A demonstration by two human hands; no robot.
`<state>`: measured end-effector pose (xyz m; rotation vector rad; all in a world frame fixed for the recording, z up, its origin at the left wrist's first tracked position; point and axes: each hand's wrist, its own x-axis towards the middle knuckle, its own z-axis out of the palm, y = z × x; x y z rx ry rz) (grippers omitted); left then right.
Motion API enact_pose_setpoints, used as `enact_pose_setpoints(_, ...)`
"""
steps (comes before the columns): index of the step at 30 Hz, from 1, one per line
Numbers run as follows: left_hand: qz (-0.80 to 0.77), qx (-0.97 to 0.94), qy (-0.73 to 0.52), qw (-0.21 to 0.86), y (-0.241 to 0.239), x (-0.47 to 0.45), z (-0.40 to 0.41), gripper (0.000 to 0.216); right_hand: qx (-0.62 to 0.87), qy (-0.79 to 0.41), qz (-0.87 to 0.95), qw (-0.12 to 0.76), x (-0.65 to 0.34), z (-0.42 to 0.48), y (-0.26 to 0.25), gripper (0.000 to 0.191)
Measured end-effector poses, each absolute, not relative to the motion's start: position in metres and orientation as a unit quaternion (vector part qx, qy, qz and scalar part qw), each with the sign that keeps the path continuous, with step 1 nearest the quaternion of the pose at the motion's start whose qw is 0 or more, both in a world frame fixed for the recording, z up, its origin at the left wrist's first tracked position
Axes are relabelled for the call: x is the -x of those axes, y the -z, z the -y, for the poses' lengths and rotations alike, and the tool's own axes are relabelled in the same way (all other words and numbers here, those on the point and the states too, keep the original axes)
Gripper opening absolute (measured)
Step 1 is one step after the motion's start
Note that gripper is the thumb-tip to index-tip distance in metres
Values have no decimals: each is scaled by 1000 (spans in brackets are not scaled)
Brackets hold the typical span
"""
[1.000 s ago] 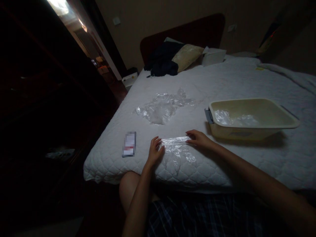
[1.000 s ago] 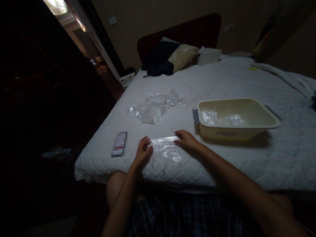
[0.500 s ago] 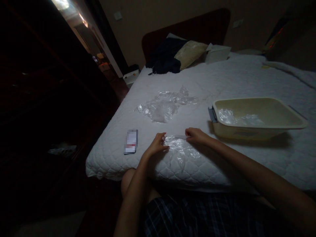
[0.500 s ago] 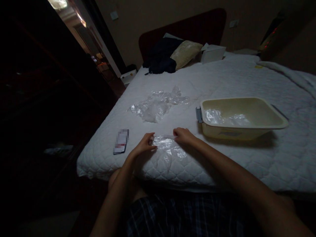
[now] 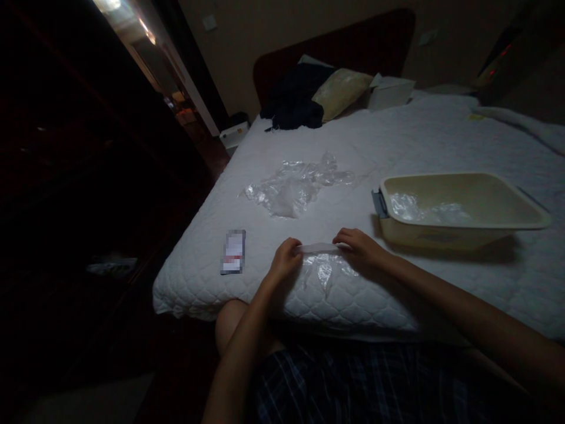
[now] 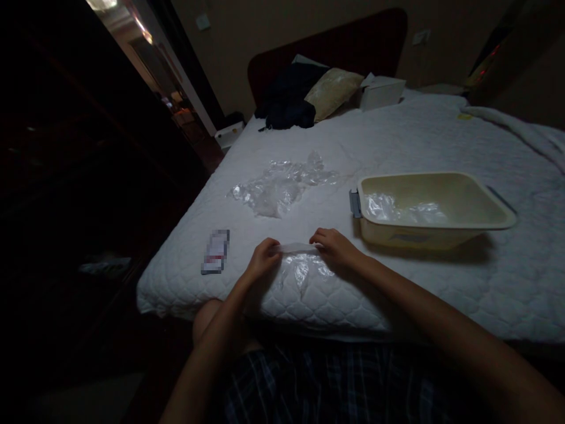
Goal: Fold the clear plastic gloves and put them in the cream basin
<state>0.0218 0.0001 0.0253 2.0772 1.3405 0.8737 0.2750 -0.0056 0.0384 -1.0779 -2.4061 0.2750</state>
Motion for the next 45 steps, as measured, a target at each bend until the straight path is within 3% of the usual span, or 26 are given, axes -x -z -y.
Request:
enact_pose_setpoints(8,-361,-878,-281,141,-12,-3,14,21,277,68,938,195,-286,16,-24,22)
enact_pose_setpoints(12,-288,-937,-196,18,-7,7,19,27,211,71,966,130,-292,24,-27,27)
enact_pose_setpoints(17,-255,-962,-75,-57,-8,10,27,35,203,51,973,97,-305,29,-20,37)
enact_pose_setpoints(26,-284,-954,-56,-73,-3,7,34,40,330,67,919,206,-273,38,-45,41)
enact_pose_setpoints(31,-311,-945,-57,-84,-4,5,35,39,398,120,886,206,-222,52,-67,35)
enact_pose_setpoints(39,-337,-936,-61,-74,1,-3,32,43,338,-31,931,139,-206,45,-25,59)
enact_pose_setpoints(45,-346,-936,-58,-37,-5,0,34,48,350,-79,925,128,-254,38,-7,61)
